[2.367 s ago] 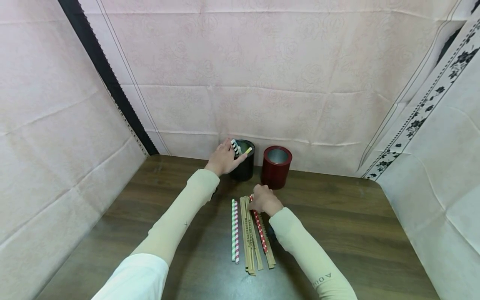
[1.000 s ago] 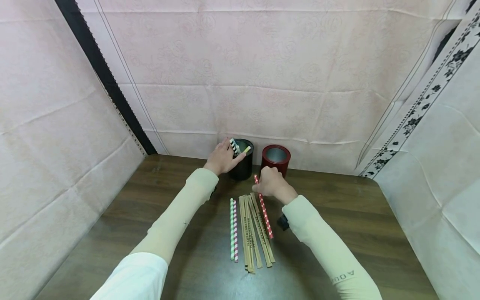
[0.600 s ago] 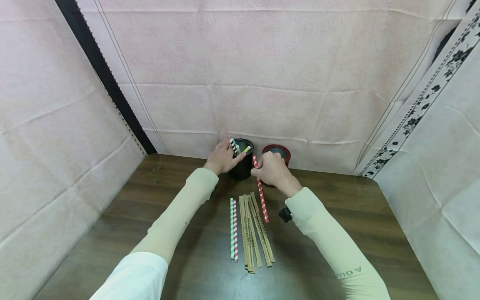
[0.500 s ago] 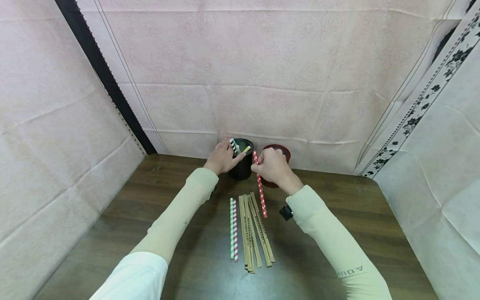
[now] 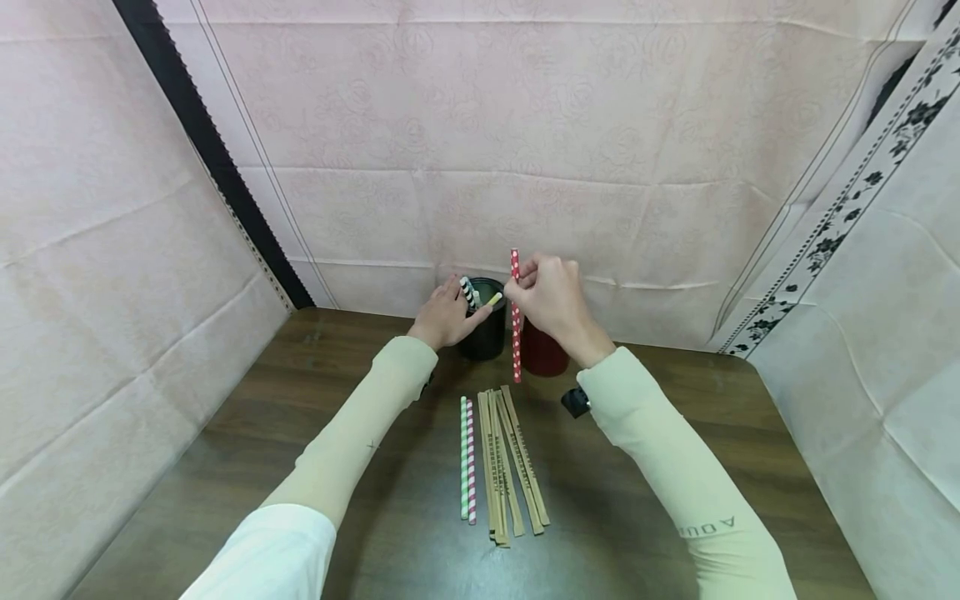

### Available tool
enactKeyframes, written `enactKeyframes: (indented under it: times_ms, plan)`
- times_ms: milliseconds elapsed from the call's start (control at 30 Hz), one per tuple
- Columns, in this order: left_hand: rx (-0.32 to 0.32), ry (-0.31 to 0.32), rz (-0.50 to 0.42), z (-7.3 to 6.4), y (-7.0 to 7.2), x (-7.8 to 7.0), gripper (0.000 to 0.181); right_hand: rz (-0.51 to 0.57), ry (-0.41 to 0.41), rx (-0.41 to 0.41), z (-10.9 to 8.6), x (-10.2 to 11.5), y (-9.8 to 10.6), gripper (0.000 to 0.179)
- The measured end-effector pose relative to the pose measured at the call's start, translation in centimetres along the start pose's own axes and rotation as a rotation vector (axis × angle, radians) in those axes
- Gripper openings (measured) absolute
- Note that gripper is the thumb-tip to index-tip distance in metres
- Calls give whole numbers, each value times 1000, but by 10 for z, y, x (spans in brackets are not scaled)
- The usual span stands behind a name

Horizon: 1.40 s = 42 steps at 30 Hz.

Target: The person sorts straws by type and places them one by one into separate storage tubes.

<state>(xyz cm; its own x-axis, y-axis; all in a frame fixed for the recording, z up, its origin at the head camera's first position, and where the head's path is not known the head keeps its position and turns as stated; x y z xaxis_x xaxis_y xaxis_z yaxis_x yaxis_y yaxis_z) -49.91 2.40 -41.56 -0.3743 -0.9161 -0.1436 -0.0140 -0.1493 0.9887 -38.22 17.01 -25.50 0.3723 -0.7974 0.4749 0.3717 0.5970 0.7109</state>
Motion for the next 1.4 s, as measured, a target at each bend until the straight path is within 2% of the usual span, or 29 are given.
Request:
enactKeyframes:
  times_ms: [133, 333, 533, 667, 767, 933, 1400]
  plan:
    - [-3, 0, 2, -1, 1, -1, 95, 6, 42, -78, 9, 13, 15, 16]
    - [1, -2, 18, -1, 2, -1, 96, 36, 60, -173, 20, 28, 34, 19]
    - [5, -2, 13, -1, 2, -1, 95, 78, 70, -251, 29, 39, 42, 21]
    - [8, 2, 8, 0, 0, 0, 97, 99, 113, -316, 34, 44, 44, 22]
    - [4, 2, 11, 2, -1, 1, 97, 119, 132, -351, 38, 46, 43, 21]
    - [-4, -2, 15, 1, 0, 0, 97, 145, 109, -366, 46, 43, 38, 21]
    - [8, 14, 2, 0, -1, 1, 97, 151, 38, -338, 52, 14, 0, 19]
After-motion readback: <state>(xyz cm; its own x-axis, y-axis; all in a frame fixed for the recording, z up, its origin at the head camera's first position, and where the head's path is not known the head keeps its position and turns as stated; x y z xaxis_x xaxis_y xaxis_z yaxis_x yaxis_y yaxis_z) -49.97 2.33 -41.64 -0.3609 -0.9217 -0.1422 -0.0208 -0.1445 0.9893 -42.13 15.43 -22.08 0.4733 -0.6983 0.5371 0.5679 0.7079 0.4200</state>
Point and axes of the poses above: each hand's wrist, its own z-axis towards the middle knuckle, its own y-axis out of the back of the hand, x = y × z, the point moved 10 cm from there along z, towards the middle knuckle, and after that the axes turned 4 degrees about -z, right-handed, at the moved point
